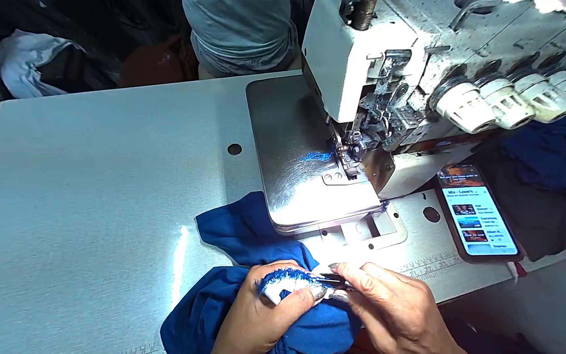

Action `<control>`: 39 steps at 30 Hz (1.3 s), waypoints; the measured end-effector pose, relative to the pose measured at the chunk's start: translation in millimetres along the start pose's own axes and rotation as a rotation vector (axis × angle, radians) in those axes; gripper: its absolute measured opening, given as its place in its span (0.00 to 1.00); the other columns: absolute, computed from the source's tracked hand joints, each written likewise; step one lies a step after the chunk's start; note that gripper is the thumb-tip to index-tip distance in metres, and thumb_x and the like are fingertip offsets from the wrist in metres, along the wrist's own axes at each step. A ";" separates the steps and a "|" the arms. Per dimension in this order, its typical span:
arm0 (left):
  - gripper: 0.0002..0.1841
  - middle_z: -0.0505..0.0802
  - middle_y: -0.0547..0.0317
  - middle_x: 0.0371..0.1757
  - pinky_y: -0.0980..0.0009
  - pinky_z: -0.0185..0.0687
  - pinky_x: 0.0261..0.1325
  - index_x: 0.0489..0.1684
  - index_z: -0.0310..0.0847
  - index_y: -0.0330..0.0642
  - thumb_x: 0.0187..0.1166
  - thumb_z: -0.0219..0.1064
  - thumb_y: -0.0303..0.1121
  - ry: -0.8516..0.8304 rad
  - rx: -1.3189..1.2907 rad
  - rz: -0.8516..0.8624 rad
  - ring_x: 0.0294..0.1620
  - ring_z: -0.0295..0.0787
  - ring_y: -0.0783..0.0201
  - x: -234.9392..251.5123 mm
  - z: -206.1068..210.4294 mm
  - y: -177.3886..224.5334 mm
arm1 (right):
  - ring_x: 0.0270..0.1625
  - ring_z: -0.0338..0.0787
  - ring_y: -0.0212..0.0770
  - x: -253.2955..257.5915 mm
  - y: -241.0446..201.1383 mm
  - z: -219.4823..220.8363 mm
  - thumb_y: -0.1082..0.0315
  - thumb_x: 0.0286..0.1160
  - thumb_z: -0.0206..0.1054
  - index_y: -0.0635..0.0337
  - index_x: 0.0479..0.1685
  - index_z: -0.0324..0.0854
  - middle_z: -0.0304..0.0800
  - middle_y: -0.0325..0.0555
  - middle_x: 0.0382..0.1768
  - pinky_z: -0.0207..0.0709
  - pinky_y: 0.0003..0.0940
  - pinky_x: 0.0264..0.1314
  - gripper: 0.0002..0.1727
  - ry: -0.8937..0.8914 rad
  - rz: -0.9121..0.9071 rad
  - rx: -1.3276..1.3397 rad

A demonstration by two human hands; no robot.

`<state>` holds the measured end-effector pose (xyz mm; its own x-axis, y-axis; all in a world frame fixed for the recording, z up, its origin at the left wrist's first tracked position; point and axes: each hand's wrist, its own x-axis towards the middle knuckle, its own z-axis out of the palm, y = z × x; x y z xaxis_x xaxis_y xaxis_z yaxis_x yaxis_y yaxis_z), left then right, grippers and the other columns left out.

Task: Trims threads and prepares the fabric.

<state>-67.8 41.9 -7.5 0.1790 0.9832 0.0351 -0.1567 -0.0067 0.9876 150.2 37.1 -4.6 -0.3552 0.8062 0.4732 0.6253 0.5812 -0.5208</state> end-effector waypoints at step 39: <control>0.04 0.95 0.69 0.33 0.80 0.89 0.48 0.32 0.94 0.47 0.64 0.79 0.28 0.042 -0.029 -0.036 0.39 0.92 0.78 -0.9 1.5 1.6 | 0.28 0.81 0.30 -6.6 -1.0 1.6 0.58 0.85 0.63 0.52 0.56 0.91 0.83 0.39 0.26 0.72 0.23 0.30 0.15 0.013 0.046 0.041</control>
<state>-66.8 40.7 -5.7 0.1441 0.9895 -0.0080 -0.1787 0.0339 0.9833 150.8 31.4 -8.4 -0.3171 0.8308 0.4573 0.6116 0.5477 -0.5710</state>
